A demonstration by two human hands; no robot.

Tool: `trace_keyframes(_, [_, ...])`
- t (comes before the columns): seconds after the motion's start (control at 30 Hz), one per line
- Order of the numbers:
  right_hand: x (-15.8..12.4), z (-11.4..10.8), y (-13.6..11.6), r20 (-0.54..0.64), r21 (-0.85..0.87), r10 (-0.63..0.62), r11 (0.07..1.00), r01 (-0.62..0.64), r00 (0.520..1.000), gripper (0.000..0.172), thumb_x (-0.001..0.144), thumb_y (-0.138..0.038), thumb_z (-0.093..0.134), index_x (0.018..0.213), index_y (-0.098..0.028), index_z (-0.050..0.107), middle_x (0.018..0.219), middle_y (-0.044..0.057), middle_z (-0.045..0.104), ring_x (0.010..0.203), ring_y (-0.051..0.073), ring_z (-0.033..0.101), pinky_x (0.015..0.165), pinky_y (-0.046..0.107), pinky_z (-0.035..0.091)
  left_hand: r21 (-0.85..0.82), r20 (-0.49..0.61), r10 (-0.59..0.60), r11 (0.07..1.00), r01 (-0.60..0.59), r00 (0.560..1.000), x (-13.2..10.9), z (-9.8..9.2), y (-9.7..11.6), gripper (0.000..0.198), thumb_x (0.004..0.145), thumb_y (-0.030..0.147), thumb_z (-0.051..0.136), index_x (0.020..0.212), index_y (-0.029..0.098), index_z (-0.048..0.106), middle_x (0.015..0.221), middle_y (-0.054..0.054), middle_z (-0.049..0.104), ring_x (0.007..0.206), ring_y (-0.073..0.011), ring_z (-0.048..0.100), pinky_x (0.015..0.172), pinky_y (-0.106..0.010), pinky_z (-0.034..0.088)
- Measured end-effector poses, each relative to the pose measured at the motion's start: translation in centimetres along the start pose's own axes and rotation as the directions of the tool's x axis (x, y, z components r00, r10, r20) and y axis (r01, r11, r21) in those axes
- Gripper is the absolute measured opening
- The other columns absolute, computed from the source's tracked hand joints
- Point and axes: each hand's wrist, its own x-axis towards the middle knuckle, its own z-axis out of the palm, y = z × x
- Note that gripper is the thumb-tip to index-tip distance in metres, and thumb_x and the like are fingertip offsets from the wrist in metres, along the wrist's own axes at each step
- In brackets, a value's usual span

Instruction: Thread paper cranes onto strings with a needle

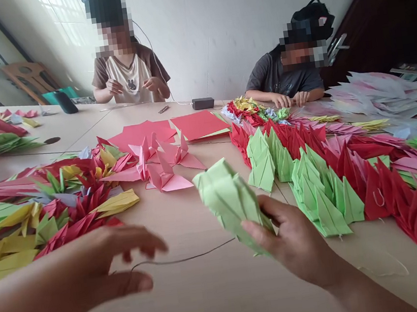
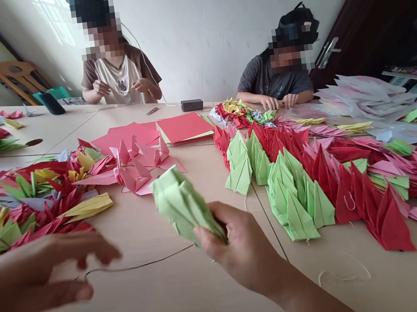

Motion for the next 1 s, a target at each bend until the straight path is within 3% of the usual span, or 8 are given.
trace_keyframes(0.1, [-0.3,0.8,-0.3,0.149,-0.185,-0.161,0.965,0.187,0.976,0.006,0.088,-0.018,0.057,0.088,-0.022,0.061,0.073,-0.001,0.058,0.067,0.018,0.054,0.062,0.029,0.041,0.061,-0.004,0.017,0.998,-0.017,1.000,1.1,-0.3,0.7,0.039,0.075,0.045,0.073,0.110,0.027,0.070,0.093,-0.003,0.070,0.074,-0.0175,0.061,0.064,-0.025,0.049])
trace_keyframes(0.2, [-0.3,1.7,0.4,0.263,-0.280,-0.215,0.916,0.287,0.941,0.011,0.090,-0.016,0.057,0.098,-0.019,0.063,0.086,0.004,0.066,0.080,0.023,0.059,0.070,0.034,0.046,0.150,0.091,0.045,0.987,-0.059,0.995,2.6,1.5,1.5,0.057,0.076,0.042,0.074,0.130,0.034,0.057,0.119,-0.003,0.065,0.091,-0.0204,0.062,0.077,-0.029,0.051])
trace_keyframes(0.37, [0.1,2.1,1.8,0.336,-0.458,-0.197,0.820,0.342,0.921,0.032,0.090,-0.022,0.069,0.119,-0.015,0.059,0.112,0.010,0.066,0.101,0.029,0.061,0.083,0.045,0.051,0.270,0.124,0.116,0.952,-0.146,0.985,3.7,4.3,1.2,0.037,0.090,0.029,0.061,0.127,0.028,0.059,0.117,-0.005,0.068,0.110,-0.0255,0.059,0.092,-0.036,0.047])
trace_keyframes(0.47, [0.0,2.0,2.3,0.322,-0.533,-0.220,0.762,0.368,0.921,0.045,0.088,-0.027,0.073,0.126,-0.013,0.054,0.117,0.013,0.065,0.104,0.031,0.061,0.086,0.048,0.052,0.270,0.169,0.106,0.951,-0.150,0.980,3.7,4.6,1.0,0.039,0.090,0.028,0.061,0.128,0.026,0.057,0.118,-0.006,0.067,0.109,-0.0243,0.060,0.091,-0.034,0.047])
trace_keyframes(0.6, [-0.2,2.3,2.5,0.333,-0.539,-0.231,0.749,0.385,0.914,0.056,0.093,-0.039,0.063,0.138,-0.012,0.043,0.124,0.017,0.061,0.110,0.033,0.058,0.089,0.051,0.052,0.225,0.249,0.210,0.937,-0.268,0.946,3.6,5.0,1.1,0.036,0.094,0.024,0.055,0.129,0.027,0.055,0.116,-0.005,0.067,0.107,-0.0227,0.060,0.088,-0.032,0.046])
trace_keyframes(0.77, [-0.3,2.8,2.3,0.350,-0.490,-0.285,0.756,0.434,0.892,0.053,0.103,-0.046,0.040,0.139,-0.008,0.040,0.119,0.018,0.062,0.106,0.032,0.057,0.088,0.052,0.050,0.217,0.256,0.227,0.934,-0.285,0.940,3.5,5.6,1.4,0.025,0.095,0.023,0.051,0.118,0.025,0.059,0.104,-0.004,0.070,0.100,-0.0219,0.061,0.081,-0.030,0.046])
trace_keyframes(1.0, [-0.1,3.0,2.0,0.365,-0.424,-0.325,0.776,0.467,0.872,0.027,0.105,-0.030,0.039,0.117,-0.014,0.057,0.101,0.013,0.066,0.090,0.027,0.060,0.077,0.042,0.050,0.176,0.185,0.188,0.959,-0.221,0.965,3.4,6.0,1.8,0.014,0.094,0.029,0.049,0.101,0.025,0.061,0.087,-0.001,0.069,0.084,-0.0194,0.063,0.073,-0.027,0.044])
